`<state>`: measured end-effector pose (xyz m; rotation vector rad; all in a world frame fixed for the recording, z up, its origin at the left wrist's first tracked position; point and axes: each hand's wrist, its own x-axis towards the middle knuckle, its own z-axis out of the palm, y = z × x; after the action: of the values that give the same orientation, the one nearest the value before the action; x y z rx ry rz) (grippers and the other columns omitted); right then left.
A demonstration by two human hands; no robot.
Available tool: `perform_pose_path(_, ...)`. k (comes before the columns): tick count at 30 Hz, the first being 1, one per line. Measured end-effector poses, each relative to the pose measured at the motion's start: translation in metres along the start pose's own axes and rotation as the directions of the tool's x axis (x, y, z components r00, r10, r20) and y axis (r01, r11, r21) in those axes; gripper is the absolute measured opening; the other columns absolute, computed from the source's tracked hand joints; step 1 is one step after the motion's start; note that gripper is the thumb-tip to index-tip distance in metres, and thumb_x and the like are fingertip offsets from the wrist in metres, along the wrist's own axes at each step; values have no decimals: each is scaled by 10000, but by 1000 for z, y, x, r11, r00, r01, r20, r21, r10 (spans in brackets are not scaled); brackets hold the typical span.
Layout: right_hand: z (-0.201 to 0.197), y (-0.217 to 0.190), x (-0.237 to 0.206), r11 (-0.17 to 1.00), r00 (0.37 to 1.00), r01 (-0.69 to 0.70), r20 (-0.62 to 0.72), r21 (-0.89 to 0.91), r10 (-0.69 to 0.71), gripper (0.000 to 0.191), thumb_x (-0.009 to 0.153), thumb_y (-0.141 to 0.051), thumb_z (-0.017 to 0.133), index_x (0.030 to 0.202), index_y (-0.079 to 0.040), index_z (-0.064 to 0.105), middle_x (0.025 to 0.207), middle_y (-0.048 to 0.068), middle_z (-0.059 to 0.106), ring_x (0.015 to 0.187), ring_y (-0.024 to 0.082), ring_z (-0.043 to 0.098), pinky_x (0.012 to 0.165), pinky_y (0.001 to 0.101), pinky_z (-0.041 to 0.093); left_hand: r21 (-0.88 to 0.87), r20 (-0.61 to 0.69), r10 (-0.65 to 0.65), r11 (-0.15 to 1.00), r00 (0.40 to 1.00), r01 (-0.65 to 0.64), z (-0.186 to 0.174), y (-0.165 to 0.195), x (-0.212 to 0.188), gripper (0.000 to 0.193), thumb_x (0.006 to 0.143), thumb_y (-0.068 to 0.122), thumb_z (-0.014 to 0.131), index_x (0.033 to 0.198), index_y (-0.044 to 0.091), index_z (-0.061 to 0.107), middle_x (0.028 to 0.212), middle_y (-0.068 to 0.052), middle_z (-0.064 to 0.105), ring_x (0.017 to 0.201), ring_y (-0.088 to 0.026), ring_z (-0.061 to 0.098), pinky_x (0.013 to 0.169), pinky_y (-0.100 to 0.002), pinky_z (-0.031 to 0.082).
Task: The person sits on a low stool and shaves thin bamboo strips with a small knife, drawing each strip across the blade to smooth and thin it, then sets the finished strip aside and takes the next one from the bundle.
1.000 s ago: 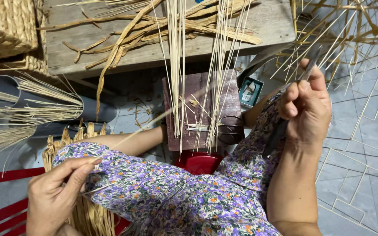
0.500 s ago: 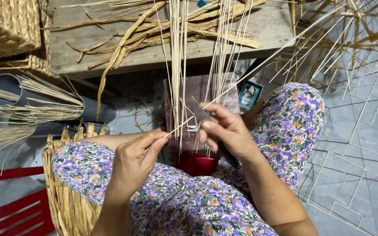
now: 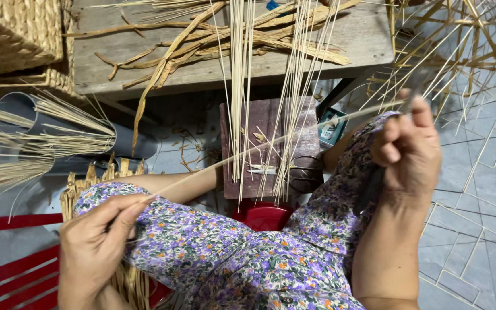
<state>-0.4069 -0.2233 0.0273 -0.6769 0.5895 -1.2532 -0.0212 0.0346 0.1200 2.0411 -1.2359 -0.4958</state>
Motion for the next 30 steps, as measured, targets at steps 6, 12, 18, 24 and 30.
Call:
perform_pose_path(6,26,14,-14,991,991,23,137,-134,-4,400,1051,-61,593,1446,-96,540,761,72,643,515,95,487,438,220,349,-102,-85,-11,995,996,3,13,0,-8,178,966,109,686,1123,97,770,659,5,682,550,-26,589,450,-189,444)
perform_pose_path(12,82,73,-48,872,750,-238,490,-427,444,518,1014,-100,576,1514,-73,443,763,67,708,495,67,546,434,210,465,-199,169,71,979,983,-36,85,18,7,193,956,158,659,1103,127,780,591,31,640,434,-27,519,334,-223,360)
perform_pose_path(18,80,80,-43,885,802,-332,396,-328,448,384,1027,-84,584,1405,-32,544,770,80,701,506,72,539,460,206,438,-89,119,225,972,967,-216,91,24,12,160,968,164,672,1072,109,780,604,31,633,465,-18,550,382,-220,389)
perform_pose_path(24,47,51,-16,963,947,-219,203,-158,248,282,1028,-73,598,1306,-27,594,733,71,663,495,86,528,432,215,417,-4,165,45,999,985,-45,61,-1,6,173,942,160,661,1043,126,797,528,13,640,400,-56,553,326,-256,389)
perform_pose_path(30,23,12,0,996,996,-74,40,-50,76,301,1050,-92,611,1347,-46,595,772,40,642,518,77,521,436,189,377,13,34,6,1000,999,-6,23,-11,-9,180,931,140,671,1063,97,786,576,5,681,487,-49,620,394,-207,455)
